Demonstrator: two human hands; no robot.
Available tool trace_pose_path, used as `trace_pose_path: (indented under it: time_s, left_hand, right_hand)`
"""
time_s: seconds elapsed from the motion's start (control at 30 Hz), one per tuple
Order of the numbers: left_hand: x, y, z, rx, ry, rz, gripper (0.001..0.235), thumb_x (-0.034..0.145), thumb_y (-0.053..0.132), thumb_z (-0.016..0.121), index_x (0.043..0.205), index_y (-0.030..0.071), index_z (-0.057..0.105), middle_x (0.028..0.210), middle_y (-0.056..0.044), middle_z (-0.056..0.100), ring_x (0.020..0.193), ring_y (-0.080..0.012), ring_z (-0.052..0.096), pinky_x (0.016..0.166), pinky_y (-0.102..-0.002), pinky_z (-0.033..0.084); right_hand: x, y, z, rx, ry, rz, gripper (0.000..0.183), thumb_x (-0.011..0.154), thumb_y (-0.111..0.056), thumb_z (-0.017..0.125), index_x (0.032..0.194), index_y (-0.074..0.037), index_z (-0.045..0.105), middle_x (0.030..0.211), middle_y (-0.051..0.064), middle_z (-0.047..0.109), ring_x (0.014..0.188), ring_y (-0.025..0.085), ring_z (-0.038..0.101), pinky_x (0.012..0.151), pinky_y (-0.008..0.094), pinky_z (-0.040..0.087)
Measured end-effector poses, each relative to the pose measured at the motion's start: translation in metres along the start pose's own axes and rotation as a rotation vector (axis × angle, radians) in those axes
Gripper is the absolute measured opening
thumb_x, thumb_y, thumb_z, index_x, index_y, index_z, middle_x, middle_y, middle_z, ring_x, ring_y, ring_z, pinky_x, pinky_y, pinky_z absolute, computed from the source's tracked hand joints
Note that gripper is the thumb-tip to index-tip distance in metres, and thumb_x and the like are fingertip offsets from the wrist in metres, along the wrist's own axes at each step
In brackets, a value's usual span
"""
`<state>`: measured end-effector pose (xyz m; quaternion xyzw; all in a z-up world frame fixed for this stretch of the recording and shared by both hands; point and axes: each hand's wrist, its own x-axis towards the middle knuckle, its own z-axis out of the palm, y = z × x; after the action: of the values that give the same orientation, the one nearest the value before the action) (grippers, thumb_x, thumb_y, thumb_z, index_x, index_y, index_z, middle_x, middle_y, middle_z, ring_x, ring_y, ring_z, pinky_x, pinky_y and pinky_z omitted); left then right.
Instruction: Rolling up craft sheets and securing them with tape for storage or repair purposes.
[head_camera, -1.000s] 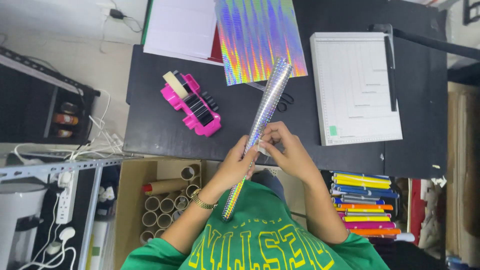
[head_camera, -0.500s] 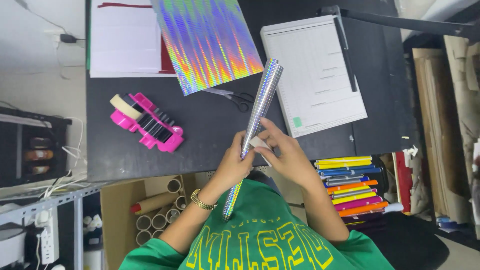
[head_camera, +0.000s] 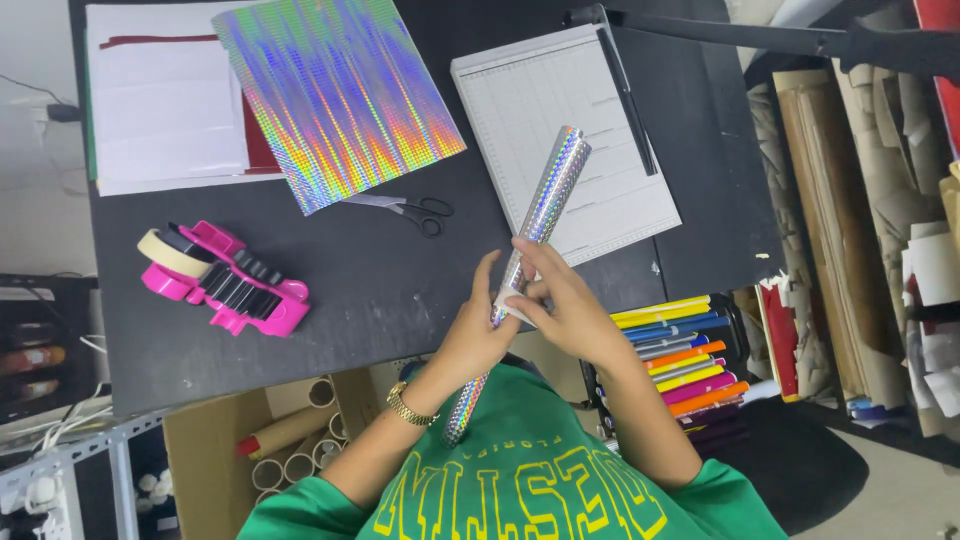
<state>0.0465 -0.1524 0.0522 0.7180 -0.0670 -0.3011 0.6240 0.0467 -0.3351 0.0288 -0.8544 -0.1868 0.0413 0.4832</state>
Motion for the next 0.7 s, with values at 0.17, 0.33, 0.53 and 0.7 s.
trace_pose_path:
  time_s: [0.17,0.33,0.53,0.7]
  left_hand:
    - [0.02,-0.043,0.014,-0.029,-0.04,0.064,0.092,0.084,0.011,0.064,0.16,0.008,0.012,0.109,-0.034,0.067,0.076,-0.0376,0.068,0.062,-0.046,0.057]
    - [0.02,-0.037,0.018,-0.308,-0.01,0.055,0.06,0.103,0.026,0.033,0.157,0.002,0.022,0.081,-0.016,0.053,0.046,-0.0184,0.055,0.035,-0.027,0.048]
    - [0.022,-0.041,0.023,-0.397,0.044,0.072,0.056,0.108,0.034,0.031,0.149,-0.003,0.04,0.077,-0.016,0.052,0.042,-0.0185,0.056,0.03,-0.028,0.047]
    - [0.029,-0.067,0.029,-0.569,0.039,0.034,0.051,0.11,0.033,0.029,0.139,-0.002,0.052,0.074,-0.016,0.053,0.04,-0.0192,0.056,0.028,-0.029,0.046]
  right_hand:
    - [-0.011,0.018,-0.001,0.05,0.097,-0.003,0.077,0.088,0.001,0.076,0.153,-0.001,0.035,0.102,0.012,0.047,0.067,0.025,0.072,0.07,0.042,0.061]
    - [-0.032,0.036,0.02,0.362,0.207,0.076,0.08,0.089,0.003,0.074,0.152,-0.006,0.028,0.108,0.008,0.037,0.072,0.017,0.065,0.075,0.037,0.057]
    - [-0.033,0.036,0.017,0.608,0.288,0.287,0.077,0.08,0.006,0.083,0.142,-0.006,0.038,0.1,0.009,0.055,0.07,0.011,0.067,0.055,0.02,0.05]
    - [-0.033,0.039,0.023,0.629,0.312,0.473,0.031,0.073,-0.004,0.091,0.097,-0.004,0.072,0.072,0.003,0.071,0.066,0.006,0.065,0.063,0.02,0.05]
